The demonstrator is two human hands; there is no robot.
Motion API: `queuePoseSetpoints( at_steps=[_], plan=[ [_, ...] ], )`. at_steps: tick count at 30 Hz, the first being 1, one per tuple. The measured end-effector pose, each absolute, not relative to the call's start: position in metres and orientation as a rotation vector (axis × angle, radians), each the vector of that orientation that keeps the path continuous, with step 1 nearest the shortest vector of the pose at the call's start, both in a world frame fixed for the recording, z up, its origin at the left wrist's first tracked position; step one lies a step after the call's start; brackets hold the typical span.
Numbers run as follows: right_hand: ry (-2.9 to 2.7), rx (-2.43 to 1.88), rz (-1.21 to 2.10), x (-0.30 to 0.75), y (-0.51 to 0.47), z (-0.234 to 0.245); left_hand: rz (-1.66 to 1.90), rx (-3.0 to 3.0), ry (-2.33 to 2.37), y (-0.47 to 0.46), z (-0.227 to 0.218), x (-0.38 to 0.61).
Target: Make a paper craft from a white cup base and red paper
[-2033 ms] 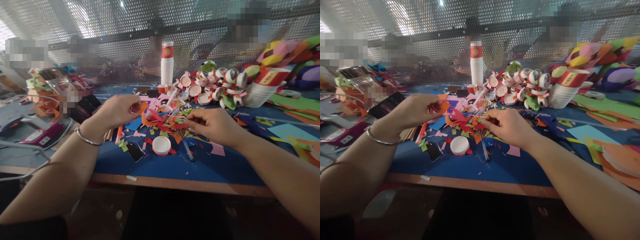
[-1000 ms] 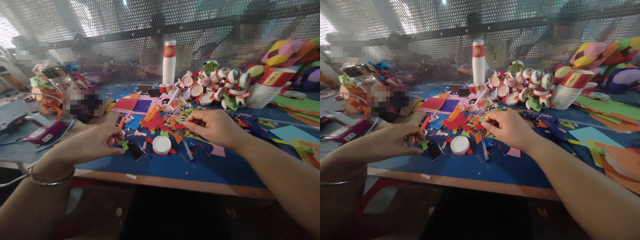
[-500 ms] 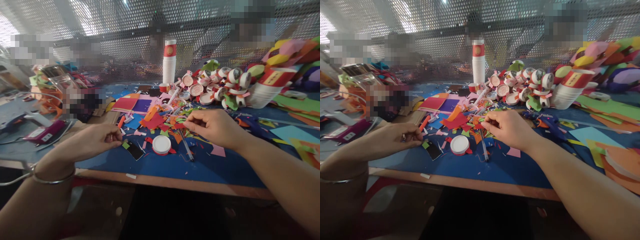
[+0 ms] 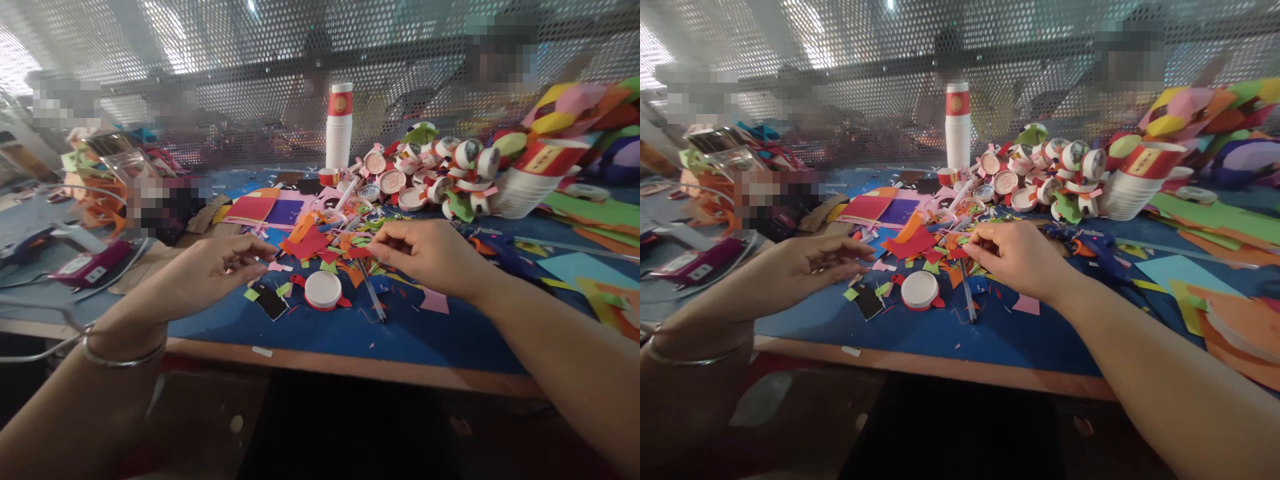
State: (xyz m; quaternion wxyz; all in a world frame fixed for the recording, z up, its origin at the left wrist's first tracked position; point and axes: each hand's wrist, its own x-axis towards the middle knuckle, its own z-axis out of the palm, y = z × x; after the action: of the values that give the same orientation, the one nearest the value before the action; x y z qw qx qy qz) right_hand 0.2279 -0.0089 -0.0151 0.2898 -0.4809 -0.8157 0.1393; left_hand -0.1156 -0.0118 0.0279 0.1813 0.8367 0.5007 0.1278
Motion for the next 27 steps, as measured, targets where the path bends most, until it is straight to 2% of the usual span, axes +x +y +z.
queuePoseSetpoints(
  at_steps=[4,9,23,27],
  plan=[
    [-2.19,-1.268,0.351,0.227,-0.009,-0.015,0.265,2.363,1.516,-0.015,0.028,-0.13],
    [-2.207,-1.256,0.344,0.227,-0.009,-0.016,-0.033,2.525,1.366,-0.018,0.025,-0.138],
    [-2.203,-1.237,0.35,0.228,-0.007,-0.02,0.007,2.446,1.302,-0.018,0.02,-0.138],
    [-2.202,-1.228,0.339,0.228,-0.007,-0.019,0.118,2.474,1.357,-0.019,0.023,-0.132]
  ],
)
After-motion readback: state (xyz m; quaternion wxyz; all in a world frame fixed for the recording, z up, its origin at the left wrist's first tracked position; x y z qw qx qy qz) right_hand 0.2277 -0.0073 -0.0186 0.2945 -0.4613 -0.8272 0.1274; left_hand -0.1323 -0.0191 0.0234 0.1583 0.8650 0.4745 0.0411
